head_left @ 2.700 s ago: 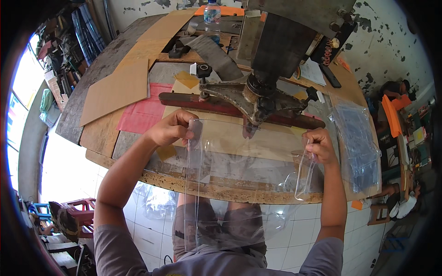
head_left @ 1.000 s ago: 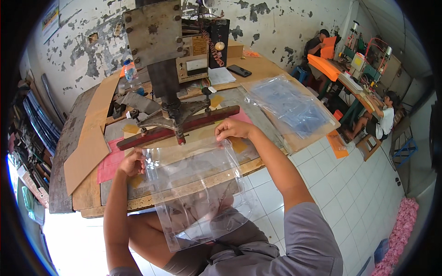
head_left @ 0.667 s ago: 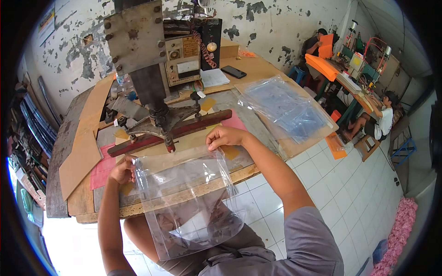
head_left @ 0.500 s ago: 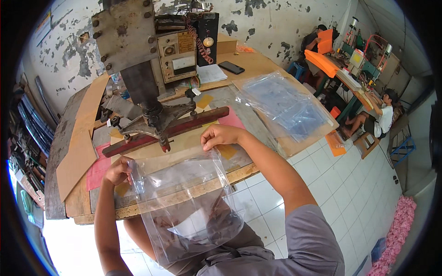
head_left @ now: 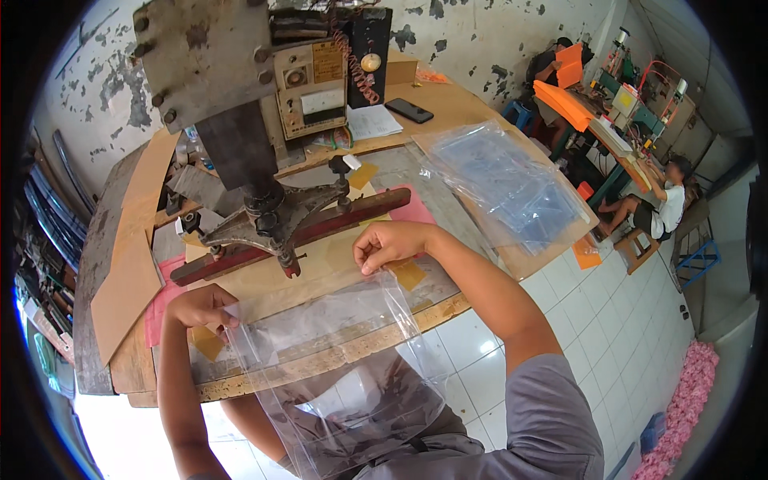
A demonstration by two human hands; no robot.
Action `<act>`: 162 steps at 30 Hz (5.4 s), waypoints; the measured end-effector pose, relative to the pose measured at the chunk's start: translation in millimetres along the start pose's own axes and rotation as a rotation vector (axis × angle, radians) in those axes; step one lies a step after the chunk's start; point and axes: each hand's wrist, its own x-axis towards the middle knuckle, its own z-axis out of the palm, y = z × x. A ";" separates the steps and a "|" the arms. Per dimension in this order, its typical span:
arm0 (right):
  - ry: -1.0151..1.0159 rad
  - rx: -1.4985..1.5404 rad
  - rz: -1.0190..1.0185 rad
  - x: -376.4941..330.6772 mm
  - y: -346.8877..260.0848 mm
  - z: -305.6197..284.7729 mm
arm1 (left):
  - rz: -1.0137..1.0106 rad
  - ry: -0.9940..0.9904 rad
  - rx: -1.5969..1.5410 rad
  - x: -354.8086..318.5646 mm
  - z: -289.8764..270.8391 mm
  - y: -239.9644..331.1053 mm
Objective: The person positions a clear plastic sheet onto a wooden board underneath an industrial press and uses their hands to smooth the sheet flat across the surface.
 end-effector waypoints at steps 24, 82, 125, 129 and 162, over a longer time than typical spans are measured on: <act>0.227 0.279 -0.162 -9.8 -26.7 14.1 | 0.162 0.082 -0.204 -1.6 -14.6 -30.1; 0.380 0.086 -0.133 -1.5 -22.0 13.7 | 0.418 -0.090 -0.327 4.3 -1.0 -28.3; 0.211 0.272 -0.245 -4.2 -20.1 9.1 | 0.333 0.040 -0.218 4.9 -2.9 -21.3; 0.169 0.316 -0.210 -3.6 -21.0 10.1 | 0.342 0.066 -0.224 5.5 -7.8 -27.6; 0.319 0.269 -0.178 -8.3 -25.1 12.0 | 0.109 -0.002 -0.223 -2.6 -7.9 -19.4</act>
